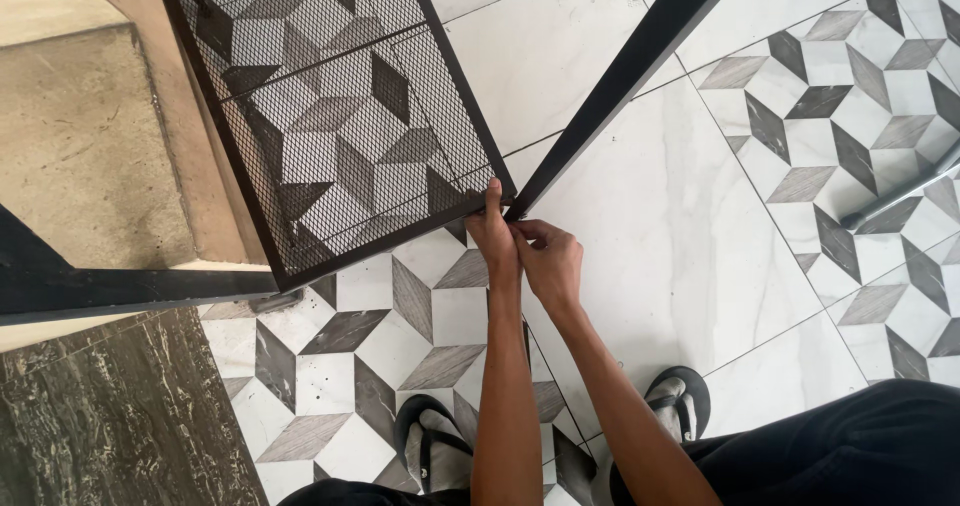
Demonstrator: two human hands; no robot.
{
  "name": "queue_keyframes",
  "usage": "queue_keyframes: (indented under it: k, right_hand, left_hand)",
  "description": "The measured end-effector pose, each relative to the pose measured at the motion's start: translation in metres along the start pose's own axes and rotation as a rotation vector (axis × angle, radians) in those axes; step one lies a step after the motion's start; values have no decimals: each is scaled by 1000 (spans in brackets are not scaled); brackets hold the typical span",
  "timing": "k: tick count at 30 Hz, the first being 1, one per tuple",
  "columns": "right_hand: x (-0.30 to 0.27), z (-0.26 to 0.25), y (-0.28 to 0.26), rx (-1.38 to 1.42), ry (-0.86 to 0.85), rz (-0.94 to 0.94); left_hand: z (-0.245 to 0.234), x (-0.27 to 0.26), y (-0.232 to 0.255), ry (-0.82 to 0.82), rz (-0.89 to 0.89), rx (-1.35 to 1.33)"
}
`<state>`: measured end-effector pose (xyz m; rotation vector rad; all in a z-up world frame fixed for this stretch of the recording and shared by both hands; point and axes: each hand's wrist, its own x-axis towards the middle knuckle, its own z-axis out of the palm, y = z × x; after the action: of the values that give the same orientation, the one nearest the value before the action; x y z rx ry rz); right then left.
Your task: The person kneels on a tiled floor and assembles a black metal mesh shelf by inserting and tightening bolts at the leg-to-shelf joints. The person uses a small wrench to secure the bolts and continues tightening them until the connection is firm.
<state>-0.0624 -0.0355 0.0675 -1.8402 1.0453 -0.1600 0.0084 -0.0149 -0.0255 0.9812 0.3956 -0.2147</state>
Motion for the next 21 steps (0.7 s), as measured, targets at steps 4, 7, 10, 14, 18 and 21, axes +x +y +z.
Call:
queue_keyframes:
  k: [4,7,10,14,18,21]
  right_hand:
    - [0,1,3,-14,38,-125]
    - [-3,-2,12,6,48,-104]
    - [-5,-10,20,18,-5,-136]
    - [-4,-15,23,70,-128,-193]
    - [-11,-8,32,110,-95,-267]
    - [-14,-10,38,139,-14,-217]
  left_hand:
    - [2,0,4,-37,59,-17]
    - [5,-4,7,-64,104,-67]
    - [3,-6,9,-49,76,-33]
    - [2,-5,7,-56,77,20]
    - [0,-7,5,-19,49,4]
    - [5,-9,12,-23,25,-1]
